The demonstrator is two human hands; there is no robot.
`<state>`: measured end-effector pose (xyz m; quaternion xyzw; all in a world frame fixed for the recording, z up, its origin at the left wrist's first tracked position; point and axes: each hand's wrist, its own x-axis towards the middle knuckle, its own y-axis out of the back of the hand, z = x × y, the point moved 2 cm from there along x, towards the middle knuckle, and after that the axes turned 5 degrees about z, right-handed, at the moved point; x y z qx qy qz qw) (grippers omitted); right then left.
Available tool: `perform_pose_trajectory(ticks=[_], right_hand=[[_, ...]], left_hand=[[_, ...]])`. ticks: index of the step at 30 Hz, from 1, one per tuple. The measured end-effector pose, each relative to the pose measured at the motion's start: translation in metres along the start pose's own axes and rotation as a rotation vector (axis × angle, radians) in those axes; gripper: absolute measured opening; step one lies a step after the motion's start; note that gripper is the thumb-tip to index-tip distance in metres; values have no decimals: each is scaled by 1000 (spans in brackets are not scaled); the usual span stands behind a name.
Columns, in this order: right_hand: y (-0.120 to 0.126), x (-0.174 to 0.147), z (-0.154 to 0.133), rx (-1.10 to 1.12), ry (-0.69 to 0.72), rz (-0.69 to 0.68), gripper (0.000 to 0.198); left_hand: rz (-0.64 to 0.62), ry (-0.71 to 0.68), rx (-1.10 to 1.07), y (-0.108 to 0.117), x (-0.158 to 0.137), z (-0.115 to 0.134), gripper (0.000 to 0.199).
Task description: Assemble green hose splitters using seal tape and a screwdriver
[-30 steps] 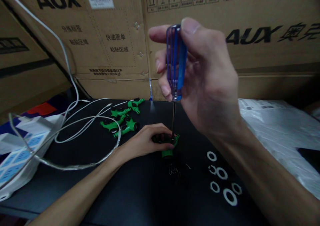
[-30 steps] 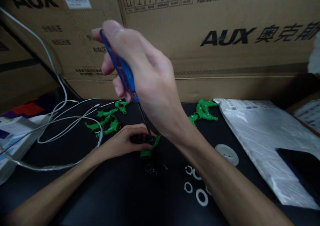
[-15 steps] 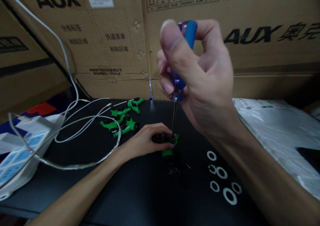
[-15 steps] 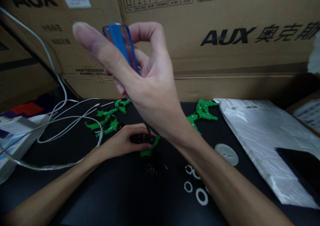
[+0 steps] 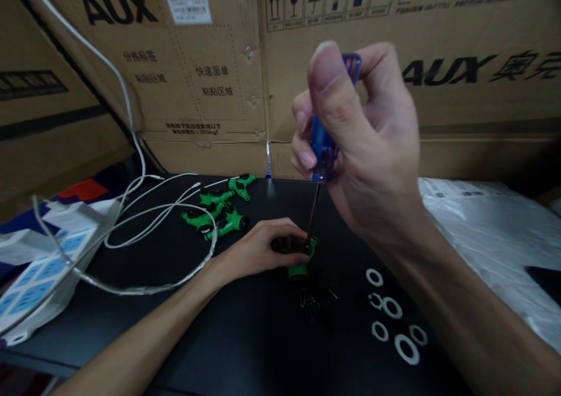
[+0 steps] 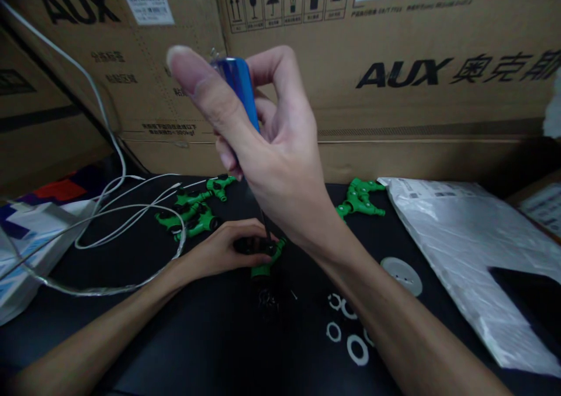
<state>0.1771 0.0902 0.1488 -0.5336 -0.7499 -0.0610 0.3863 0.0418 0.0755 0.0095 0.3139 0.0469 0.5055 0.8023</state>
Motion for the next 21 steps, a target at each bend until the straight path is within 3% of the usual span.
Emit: perform_pose_trajectory(ticks=[2, 6, 10, 15, 17, 21], right_hand=[[1, 1, -1, -23, -62, -28, 21], [5, 3, -6, 7, -161, -86, 31], [5, 3, -20, -35, -86, -3, 33], [9, 3, -55, -339, 115, 104, 39], [15, 3, -64, -537, 152, 23, 33], [31, -10, -46, -1049, -16, -458, 17]], left_hand=[[3, -2, -8, 0, 0, 0, 30], [6, -6, -5, 0, -2, -1, 31], [10, -18, 8, 1, -2, -1, 31], [11, -43, 19, 1, -2, -2, 33], [15, -57, 28, 1, -3, -3, 33], [29, -106, 46, 0, -3, -7, 34]])
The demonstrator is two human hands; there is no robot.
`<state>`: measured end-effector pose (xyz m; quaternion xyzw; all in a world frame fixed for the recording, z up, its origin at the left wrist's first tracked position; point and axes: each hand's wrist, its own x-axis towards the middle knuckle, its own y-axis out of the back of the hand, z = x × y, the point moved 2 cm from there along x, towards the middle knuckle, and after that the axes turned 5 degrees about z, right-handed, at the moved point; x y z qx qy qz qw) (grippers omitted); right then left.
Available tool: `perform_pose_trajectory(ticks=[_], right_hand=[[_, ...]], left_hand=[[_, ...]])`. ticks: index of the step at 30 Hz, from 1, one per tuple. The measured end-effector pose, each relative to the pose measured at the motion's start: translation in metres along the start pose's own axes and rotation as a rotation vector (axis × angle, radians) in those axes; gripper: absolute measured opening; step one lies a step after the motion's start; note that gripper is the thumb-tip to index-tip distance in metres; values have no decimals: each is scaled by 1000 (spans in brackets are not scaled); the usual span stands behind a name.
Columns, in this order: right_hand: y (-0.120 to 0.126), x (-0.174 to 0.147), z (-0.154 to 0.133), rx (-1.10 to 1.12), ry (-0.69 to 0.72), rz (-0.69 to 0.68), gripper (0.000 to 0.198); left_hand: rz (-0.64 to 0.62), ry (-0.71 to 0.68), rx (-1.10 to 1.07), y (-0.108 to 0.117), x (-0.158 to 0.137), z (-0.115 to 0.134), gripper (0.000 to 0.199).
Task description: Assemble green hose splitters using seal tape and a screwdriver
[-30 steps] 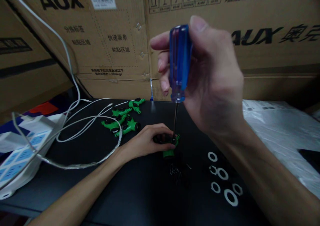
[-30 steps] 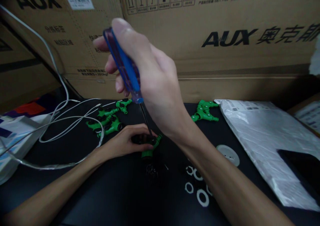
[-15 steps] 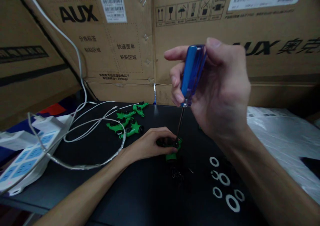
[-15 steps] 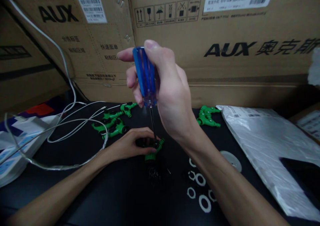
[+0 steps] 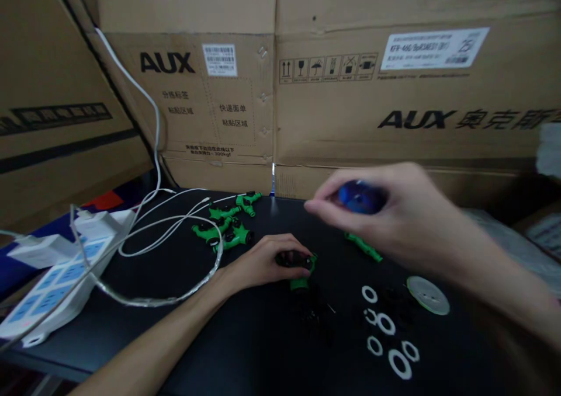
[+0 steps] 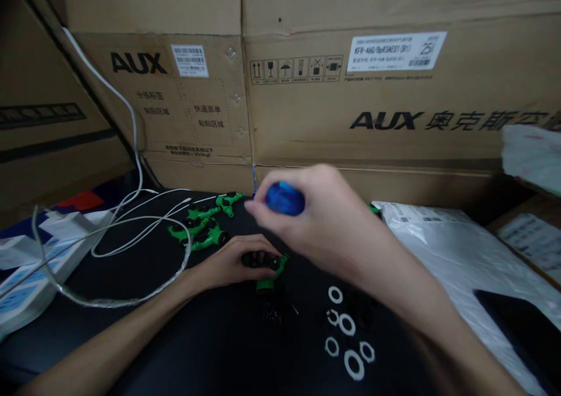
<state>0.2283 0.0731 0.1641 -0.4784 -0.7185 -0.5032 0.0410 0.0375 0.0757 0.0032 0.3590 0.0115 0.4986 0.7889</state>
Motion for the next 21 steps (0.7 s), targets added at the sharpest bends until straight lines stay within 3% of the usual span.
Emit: perform_pose_trajectory(ticks=[2, 7, 14, 21], right_hand=[[-18, -13, 18, -131, -4, -219, 10], [-50, -44, 56, -203, -4, -393, 17], [-56, -46, 62, -236, 13, -515, 18], [-63, -44, 68, -258, 36, -533, 23]], left_hand=[[-1, -28, 4, -1, 1, -1, 34], [-7, -58, 0, -3, 3, 1, 27], [-13, -69, 12, -2, 2, 2, 28], [-29, -77, 21, -1, 3, 2, 28]])
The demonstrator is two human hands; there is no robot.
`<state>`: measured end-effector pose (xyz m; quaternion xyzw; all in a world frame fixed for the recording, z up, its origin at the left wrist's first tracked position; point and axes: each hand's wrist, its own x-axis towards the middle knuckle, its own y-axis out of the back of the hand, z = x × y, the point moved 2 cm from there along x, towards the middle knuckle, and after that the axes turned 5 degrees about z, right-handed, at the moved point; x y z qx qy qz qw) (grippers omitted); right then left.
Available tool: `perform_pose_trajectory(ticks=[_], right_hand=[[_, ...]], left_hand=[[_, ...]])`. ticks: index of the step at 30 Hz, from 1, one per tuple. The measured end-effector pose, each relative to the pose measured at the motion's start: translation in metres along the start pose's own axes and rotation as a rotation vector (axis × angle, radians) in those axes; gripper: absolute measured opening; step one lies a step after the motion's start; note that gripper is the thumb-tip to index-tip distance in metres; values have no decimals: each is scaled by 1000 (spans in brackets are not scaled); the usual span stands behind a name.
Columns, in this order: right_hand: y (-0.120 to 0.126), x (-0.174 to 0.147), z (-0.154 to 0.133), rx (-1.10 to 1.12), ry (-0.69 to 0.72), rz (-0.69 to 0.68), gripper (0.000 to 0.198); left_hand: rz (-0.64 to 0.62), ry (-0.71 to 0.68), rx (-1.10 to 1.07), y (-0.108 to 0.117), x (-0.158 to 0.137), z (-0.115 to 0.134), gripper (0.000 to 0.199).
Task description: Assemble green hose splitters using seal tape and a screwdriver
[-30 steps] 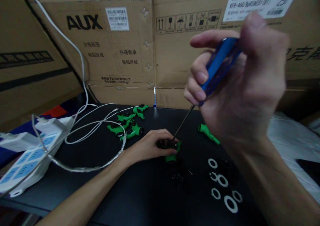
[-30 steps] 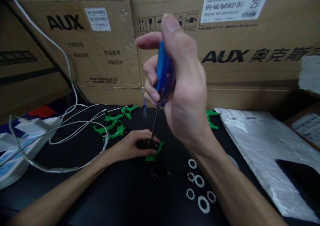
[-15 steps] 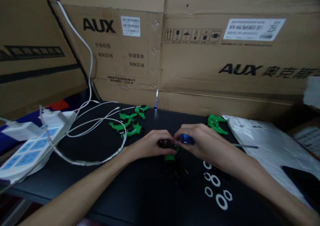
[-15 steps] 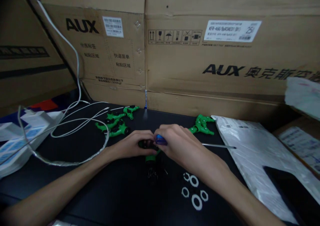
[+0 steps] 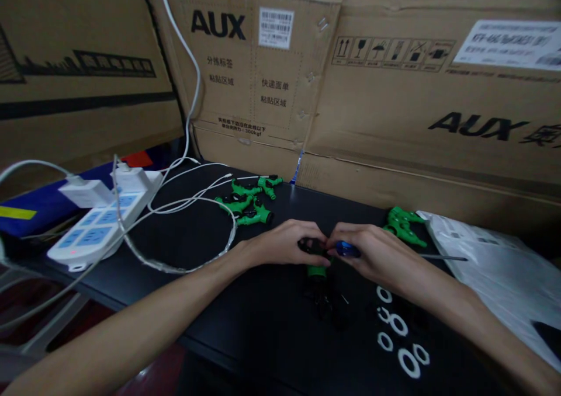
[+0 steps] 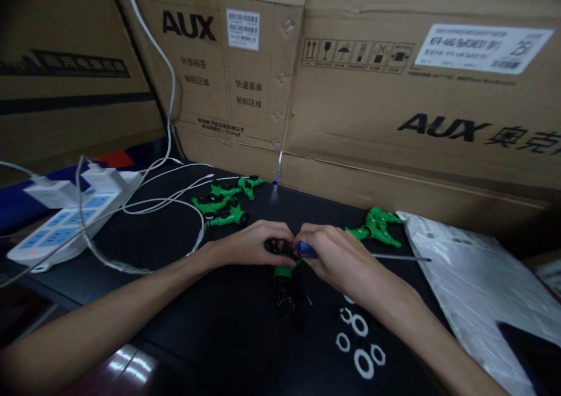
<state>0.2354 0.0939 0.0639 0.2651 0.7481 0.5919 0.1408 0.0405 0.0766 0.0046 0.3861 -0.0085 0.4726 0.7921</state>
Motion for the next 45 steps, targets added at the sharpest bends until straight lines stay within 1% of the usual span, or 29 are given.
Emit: perform_pose_trajectory(ticks=[4, 9, 14, 20, 26, 32, 35, 38, 41, 45], right_hand=[[1, 1, 3, 1, 28, -30, 29], [3, 3, 2, 10, 56, -57, 28], [2, 0, 5, 26, 67, -14, 31], [-5, -15, 12, 36, 36, 85, 34], [-9, -23, 13, 41, -18, 134, 27], [-14, -26, 10, 11, -94, 106, 21], [-18, -25, 8, -9, -140, 98, 27], [-23, -23, 8, 17, -154, 81, 30], [-29, -21, 10, 60, -165, 78, 23], [-33, -21, 15, 91, -190, 102, 16]], left_hand=[[-11, 5, -5, 1, 0, 1, 28], [-20, 16, -1, 3, 1, 2, 27], [-21, 28, -10, 3, 1, -1, 28], [-4, 25, -35, 2, 0, -2, 32], [4, -1, -34, 1, -1, -3, 35], [-29, 3, 72, 2, -1, 1, 35], [-25, -4, 120, 2, -1, 1, 35], [-7, -54, 123, 1, -2, -2, 34], [1, -85, 121, 0, -3, -4, 34], [-2, -67, 143, 0, -3, -5, 33]])
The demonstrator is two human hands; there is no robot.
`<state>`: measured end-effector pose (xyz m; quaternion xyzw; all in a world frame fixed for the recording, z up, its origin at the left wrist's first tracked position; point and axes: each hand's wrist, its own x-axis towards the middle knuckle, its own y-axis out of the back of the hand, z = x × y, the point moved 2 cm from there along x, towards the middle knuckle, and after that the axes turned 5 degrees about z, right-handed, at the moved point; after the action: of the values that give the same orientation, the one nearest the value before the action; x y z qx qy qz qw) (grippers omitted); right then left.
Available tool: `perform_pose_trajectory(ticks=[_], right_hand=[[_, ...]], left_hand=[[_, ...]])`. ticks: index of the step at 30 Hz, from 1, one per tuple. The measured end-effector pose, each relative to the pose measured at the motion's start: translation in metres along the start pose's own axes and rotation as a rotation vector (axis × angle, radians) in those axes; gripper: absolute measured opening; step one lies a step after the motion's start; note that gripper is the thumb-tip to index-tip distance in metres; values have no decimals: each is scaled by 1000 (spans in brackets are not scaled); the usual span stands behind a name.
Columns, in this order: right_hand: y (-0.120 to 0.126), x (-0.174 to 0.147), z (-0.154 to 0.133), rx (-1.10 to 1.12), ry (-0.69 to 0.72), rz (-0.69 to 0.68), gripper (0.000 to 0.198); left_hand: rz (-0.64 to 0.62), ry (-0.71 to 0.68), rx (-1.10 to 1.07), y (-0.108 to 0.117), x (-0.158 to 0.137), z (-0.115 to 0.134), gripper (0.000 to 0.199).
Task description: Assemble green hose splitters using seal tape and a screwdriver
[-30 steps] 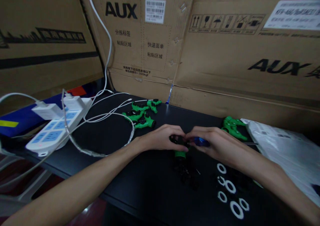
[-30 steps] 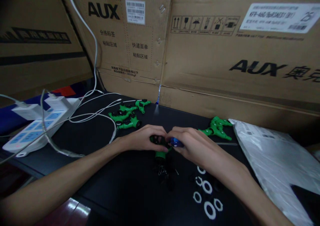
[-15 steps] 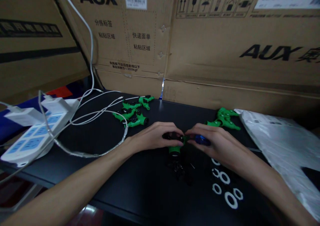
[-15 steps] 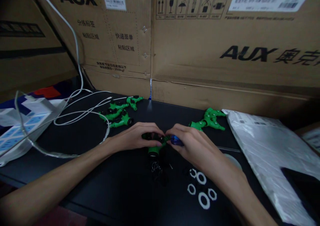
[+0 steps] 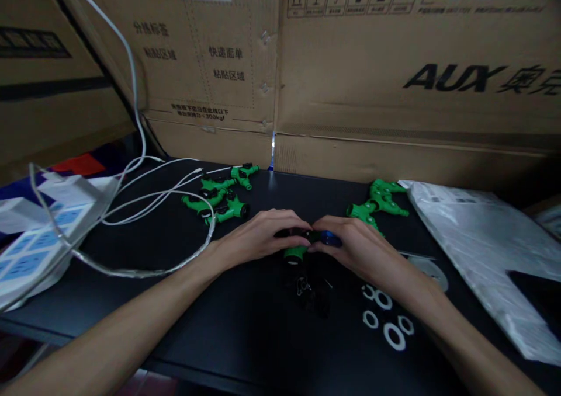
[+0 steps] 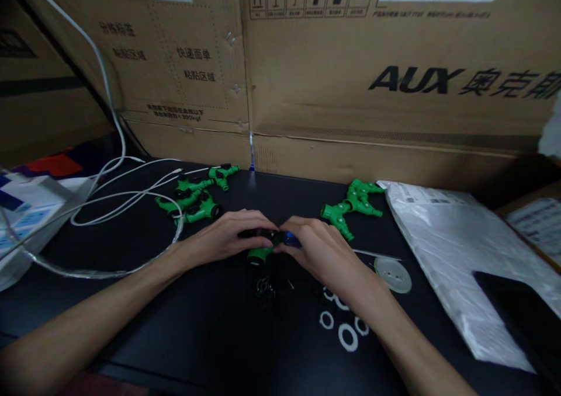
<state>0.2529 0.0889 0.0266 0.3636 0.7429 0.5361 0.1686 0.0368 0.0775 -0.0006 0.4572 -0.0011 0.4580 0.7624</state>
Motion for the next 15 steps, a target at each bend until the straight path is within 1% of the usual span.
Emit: perform_pose_trajectory(ticks=[6, 10, 15], right_hand=[[-2, 1, 2, 19, 13, 12, 11], [-3, 2, 2, 7, 19, 23, 15], [-1, 1, 1, -20, 17, 35, 26]], left_hand=[[-9, 27, 12, -1, 1, 0, 33], [-26, 85, 28, -2, 1, -1, 29], [-26, 79, 49, -2, 1, 0, 29]])
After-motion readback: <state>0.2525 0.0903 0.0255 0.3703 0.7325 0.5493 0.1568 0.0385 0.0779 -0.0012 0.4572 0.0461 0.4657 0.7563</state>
